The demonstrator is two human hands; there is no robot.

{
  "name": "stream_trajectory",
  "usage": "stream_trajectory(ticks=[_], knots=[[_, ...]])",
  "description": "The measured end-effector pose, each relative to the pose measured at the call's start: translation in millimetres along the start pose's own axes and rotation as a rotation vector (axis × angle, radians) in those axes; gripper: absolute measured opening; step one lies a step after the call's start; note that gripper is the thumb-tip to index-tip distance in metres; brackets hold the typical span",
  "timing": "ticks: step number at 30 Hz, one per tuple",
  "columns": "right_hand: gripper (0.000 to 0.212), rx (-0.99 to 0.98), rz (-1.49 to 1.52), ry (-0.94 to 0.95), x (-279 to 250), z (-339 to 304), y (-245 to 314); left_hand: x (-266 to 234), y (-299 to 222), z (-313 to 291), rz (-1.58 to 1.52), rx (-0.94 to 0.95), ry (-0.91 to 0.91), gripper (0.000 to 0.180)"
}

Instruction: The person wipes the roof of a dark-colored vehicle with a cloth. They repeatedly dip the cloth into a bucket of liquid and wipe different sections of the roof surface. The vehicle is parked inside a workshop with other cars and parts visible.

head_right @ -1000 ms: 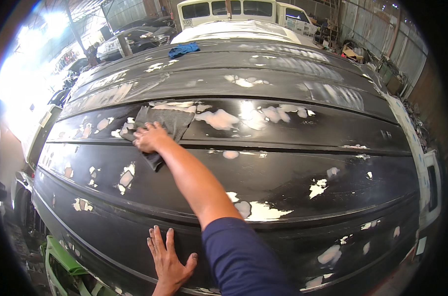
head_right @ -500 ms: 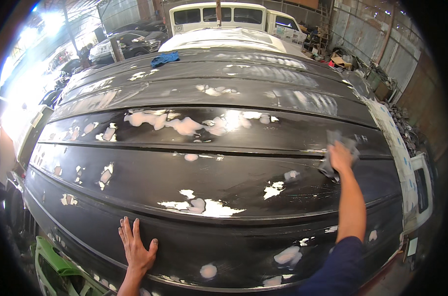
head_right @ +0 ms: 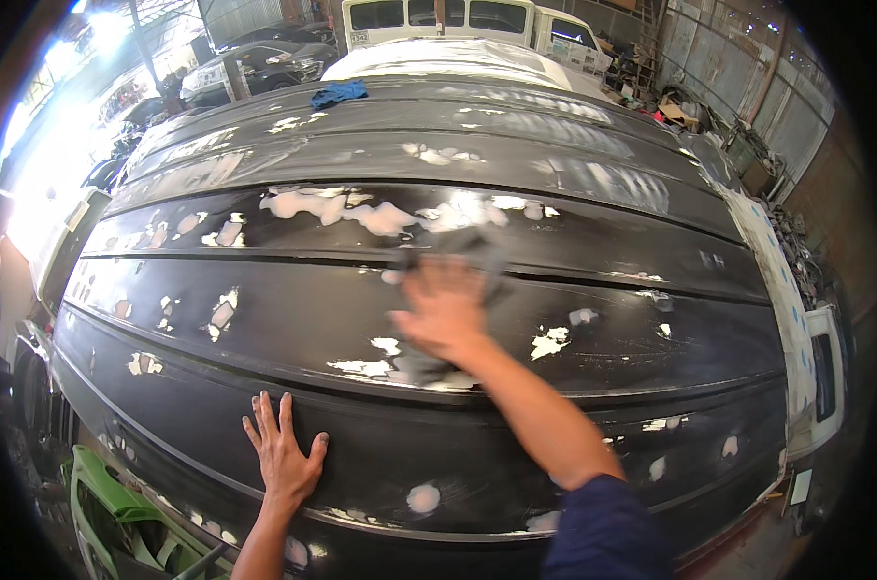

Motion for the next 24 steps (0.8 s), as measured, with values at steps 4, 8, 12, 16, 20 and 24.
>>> stream_trajectory(ticks=[4, 8, 12, 16, 20, 24], knots=[[0.071, -0.235, 0.112, 0.198, 42, 82, 185, 0, 6, -1, -0.032, 0.008, -0.038, 0.082], [0.067, -0.503, 0.207, 0.327, 52, 66, 265, 2, 15, -5, -0.105, 0.052, -0.110, 0.073], [0.069, -0.518, 0.163, 0.324, 41, -11, 189, 4, 19, -8, -0.136, 0.095, -0.157, 0.070], [0.070, -0.266, 0.111, 0.031, -24, -141, -16, 4, 17, -9, -0.121, 0.080, -0.165, 0.069], [0.070, 0.177, -0.283, 0.091, -104, -318, -245, 5, 11, -9, -0.063, 0.059, -0.144, 0.069], [0.068, 0.641, -0.358, 0.042, -159, -464, -367, 7, 9, -6, -0.035, 0.029, -0.143, 0.069]])
Point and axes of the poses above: each hand's wrist, its own z-axis towards the middle knuckle, its own x-axis out of the palm, y = z × x, the point moved 6 cm from there along z, towards the middle knuckle, and after that the axes turned 1 degree about -x, right-handed, at the moved point
